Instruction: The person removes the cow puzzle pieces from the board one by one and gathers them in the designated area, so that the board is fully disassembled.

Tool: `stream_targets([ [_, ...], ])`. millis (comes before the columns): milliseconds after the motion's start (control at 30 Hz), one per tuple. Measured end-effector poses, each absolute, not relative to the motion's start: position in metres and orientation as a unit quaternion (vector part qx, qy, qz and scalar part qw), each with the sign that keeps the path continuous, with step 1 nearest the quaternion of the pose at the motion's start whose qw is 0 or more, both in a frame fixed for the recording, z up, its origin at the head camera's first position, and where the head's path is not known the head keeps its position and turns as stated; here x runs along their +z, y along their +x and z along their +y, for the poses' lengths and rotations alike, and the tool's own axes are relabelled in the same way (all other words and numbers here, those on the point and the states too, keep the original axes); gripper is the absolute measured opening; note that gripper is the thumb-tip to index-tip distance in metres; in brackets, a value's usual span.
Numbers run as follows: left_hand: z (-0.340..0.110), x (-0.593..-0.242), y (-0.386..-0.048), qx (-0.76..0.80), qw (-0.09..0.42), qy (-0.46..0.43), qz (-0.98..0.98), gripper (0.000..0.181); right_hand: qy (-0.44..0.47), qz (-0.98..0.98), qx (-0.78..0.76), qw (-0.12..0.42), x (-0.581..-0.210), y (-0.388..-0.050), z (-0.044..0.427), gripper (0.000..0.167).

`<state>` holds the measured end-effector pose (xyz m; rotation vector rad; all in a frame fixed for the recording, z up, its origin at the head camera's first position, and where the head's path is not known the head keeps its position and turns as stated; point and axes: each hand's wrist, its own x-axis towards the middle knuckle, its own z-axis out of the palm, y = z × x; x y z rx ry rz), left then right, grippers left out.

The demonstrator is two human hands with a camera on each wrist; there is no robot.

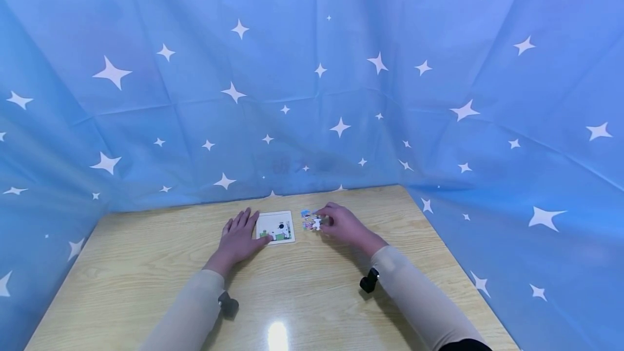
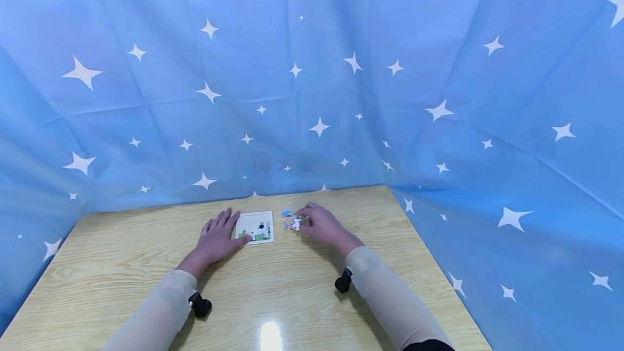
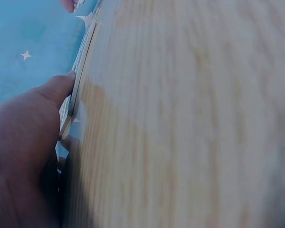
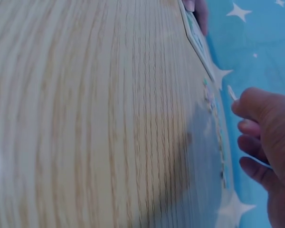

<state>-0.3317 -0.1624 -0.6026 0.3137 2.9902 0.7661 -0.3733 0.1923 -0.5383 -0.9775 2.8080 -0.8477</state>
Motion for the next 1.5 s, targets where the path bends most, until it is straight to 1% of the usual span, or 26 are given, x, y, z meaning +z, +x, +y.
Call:
stream_targets([
  [533,-0.162,-0.604,-0.332,0.242,0.016,0.102,0.965,0.105,-0.293,0.907,-0.297,0.064,-0.542,-0.379,0.204,0.043],
  [833,-0.161,-0.596,-0.325,0.248,0.02,0.1,0.963,0.107,-0.294,0.908,-0.291,0.068,-0.541,-0.38,0.203,0.042],
  [1067,-0.162,-0.6,-0.329,0.244,0.02,0.1,0.965,0.106,-0.284,0.912,-0.286,0.076,-0.542,-0.38,0.204,0.041],
  [1233,-0.162,-0.604,-0.331,0.247,0.013,0.102,0.964,0.104,-0.297,0.91,-0.282,0.066,-0.544,-0.381,0.206,0.039],
  [1500,-0.163,-0.605,-0.331,0.244,0.012,0.104,0.964,0.104,-0.298,0.91,-0.28,0.069,-0.548,-0.383,0.207,0.036],
])
